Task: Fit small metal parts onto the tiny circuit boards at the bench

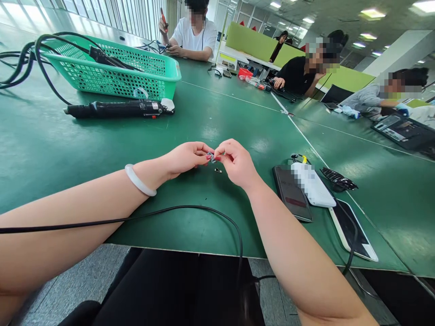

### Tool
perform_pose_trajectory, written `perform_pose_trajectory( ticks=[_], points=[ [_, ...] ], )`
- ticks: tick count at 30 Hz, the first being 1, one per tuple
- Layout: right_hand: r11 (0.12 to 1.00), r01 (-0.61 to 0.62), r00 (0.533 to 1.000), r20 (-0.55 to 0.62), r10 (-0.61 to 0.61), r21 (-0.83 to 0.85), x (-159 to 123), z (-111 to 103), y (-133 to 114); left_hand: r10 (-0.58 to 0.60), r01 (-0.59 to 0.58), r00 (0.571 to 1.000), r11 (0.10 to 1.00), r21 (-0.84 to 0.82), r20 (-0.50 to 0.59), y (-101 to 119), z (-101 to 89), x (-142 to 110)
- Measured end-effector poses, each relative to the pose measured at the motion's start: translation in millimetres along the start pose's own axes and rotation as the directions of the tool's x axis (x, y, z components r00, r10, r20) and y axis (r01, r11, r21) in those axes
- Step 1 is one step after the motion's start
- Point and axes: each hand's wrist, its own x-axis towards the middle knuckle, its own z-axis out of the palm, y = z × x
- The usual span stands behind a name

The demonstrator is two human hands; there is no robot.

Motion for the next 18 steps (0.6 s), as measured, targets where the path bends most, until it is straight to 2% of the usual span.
perform_pose_trajectory(
  ticks=[3,7,14,18],
  points=[
    [0.998,-0.010,0.999,0.039,0.007,0.067,0.0,0.5,1.7,0.003,-0.003,0.999,1.000,0.007,0.033,-0.5,-0.8,0.2],
    [0.997,-0.046,0.998,0.053,0.043,0.063,0.1,-0.6,2.1,-0.012,0.012,0.999,1.000,-0.001,0.052,-0.8,-1.5,0.7],
    [0.993,-0.109,0.994,0.017,0.108,0.050,-0.2,-1.5,0.1,-0.016,0.016,0.998,1.000,-0.007,0.053,2.6,-0.5,-1.0],
    [0.987,-0.159,0.986,-0.046,0.158,-0.003,0.5,-3.4,1.1,-0.041,0.043,0.999,0.998,-0.048,0.035,1.6,0.3,0.1]
  ],
)
